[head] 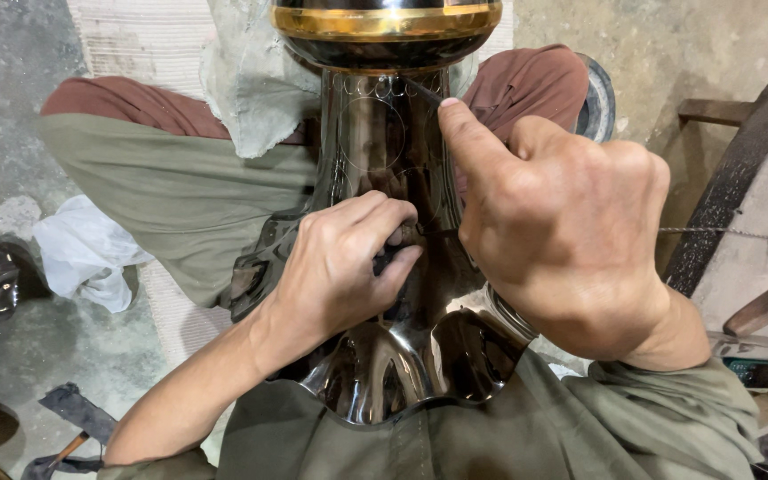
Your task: The person uses a small metal tool to engrave circular patterns onto the neck of a polished dark metal vase. They hold the vase steady with one hand and carefully trace the design with the other, rotating the object as needed to continue the pattern.
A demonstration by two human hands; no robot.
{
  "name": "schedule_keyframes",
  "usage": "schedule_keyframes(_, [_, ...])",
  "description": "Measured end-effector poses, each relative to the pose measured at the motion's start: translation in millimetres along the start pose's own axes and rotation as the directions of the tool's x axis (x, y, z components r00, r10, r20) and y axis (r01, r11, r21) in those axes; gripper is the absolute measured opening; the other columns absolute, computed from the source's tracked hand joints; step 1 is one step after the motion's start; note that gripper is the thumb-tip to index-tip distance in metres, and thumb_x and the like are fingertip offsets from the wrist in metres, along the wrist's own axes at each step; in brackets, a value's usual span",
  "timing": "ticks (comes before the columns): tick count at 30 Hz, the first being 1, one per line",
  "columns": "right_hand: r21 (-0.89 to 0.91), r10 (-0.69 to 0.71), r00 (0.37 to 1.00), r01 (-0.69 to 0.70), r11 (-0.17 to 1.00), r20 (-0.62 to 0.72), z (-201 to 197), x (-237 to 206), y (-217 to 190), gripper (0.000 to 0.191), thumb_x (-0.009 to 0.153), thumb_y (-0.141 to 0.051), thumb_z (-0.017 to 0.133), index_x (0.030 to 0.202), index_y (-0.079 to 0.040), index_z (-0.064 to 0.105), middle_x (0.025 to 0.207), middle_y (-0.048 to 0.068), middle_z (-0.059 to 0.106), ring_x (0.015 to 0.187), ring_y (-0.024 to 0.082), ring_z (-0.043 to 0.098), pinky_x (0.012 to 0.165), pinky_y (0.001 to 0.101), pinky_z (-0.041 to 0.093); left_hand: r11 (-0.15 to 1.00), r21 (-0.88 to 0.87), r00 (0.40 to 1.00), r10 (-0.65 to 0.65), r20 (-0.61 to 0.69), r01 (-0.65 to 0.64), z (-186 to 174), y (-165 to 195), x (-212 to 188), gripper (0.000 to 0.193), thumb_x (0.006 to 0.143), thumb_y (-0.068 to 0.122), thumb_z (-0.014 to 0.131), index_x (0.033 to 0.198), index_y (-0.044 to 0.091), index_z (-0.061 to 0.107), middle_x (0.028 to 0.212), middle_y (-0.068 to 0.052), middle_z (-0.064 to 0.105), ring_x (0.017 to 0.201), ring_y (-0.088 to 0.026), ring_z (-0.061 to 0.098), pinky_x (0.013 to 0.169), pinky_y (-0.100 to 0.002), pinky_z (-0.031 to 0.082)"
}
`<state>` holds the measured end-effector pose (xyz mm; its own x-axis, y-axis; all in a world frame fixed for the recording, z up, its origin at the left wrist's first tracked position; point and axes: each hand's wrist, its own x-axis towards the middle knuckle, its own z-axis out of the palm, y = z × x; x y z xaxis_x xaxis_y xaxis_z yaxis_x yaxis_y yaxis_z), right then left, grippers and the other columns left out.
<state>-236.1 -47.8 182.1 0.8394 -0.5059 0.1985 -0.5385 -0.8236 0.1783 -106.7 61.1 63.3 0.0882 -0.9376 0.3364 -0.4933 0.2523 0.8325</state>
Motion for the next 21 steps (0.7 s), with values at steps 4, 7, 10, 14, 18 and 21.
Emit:
schedule_keyframes(4, [-0.026,0.010,0.999,-0.009,1.000,0.043,2,0,0,0.026,0.096,-0.012,0.070,0.119,-0.016,0.081,0.049,0.001,0.046,0.034,0.016,0.044,0.031,0.0348,0.032,0.999,0.037,1.000,0.024,-0.015,-0.023,5,-1,1,0.033,0.077,0.008,0.084,0.101,0.000,0.063,0.087,-0.012,0.064,0.079,-0.033,0.066,0.067,-0.041,0.054])
schedule_keyframes(7, [-0.061,0.020,0.996,-0.015,0.998,0.082,3,-1,1,0.028,0.097,-0.014,0.070,0.122,-0.018,0.081,0.049,0.000,0.048,0.034,0.016,0.045,0.031,0.0345,0.033,0.996,0.093,1.000,0.006,-0.005,-0.006,10,-2,1,0.028,0.080,0.010,0.083,0.095,0.001,0.062,0.083,-0.013,0.061,0.077,-0.034,0.065,0.066,-0.044,0.052])
schedule_keyframes(10, [-0.086,0.014,0.997,-0.008,0.996,0.074,3,-3,2,0.033,0.090,-0.014,0.071,0.121,-0.021,0.081,0.052,0.001,0.050,0.038,0.017,0.047,0.035,0.0347,0.036,0.994,0.112,1.000,0.011,-0.011,-0.010,13,-4,0,0.024,0.081,0.008,0.080,0.095,0.002,0.062,0.083,-0.012,0.060,0.077,-0.034,0.064,0.065,-0.044,0.052])
schedule_keyframes(14, [-0.067,-0.007,0.999,0.009,0.998,0.043,2,-3,3,0.031,0.087,-0.019,0.076,0.118,-0.020,0.081,0.054,0.002,0.052,0.039,0.018,0.048,0.037,0.0360,0.037,0.994,0.103,0.999,0.030,-0.018,-0.028,14,-6,-2,0.026,0.081,0.008,0.080,0.098,0.002,0.062,0.085,-0.013,0.060,0.078,-0.034,0.064,0.066,-0.044,0.052])
schedule_keyframes(18, [-0.060,0.017,0.996,-0.012,0.998,0.082,1,-2,1,0.029,0.090,-0.025,0.080,0.119,-0.021,0.080,0.054,0.002,0.053,0.040,0.018,0.050,0.038,0.0368,0.038,0.995,0.097,0.999,0.040,-0.017,-0.038,14,-8,-2,0.027,0.081,0.008,0.080,0.100,0.002,0.061,0.086,-0.013,0.059,0.078,-0.034,0.064,0.066,-0.044,0.052])
schedule_keyframes(21, [-0.043,0.019,0.997,-0.016,0.999,0.081,-1,-2,1,0.030,0.090,-0.023,0.079,0.119,-0.020,0.080,0.056,0.002,0.055,0.041,0.019,0.051,0.039,0.0370,0.039,0.995,0.093,0.999,0.038,-0.016,-0.037,14,-8,-2,0.026,0.082,0.008,0.080,0.098,0.002,0.061,0.085,-0.012,0.059,0.078,-0.034,0.064,0.066,-0.044,0.052])
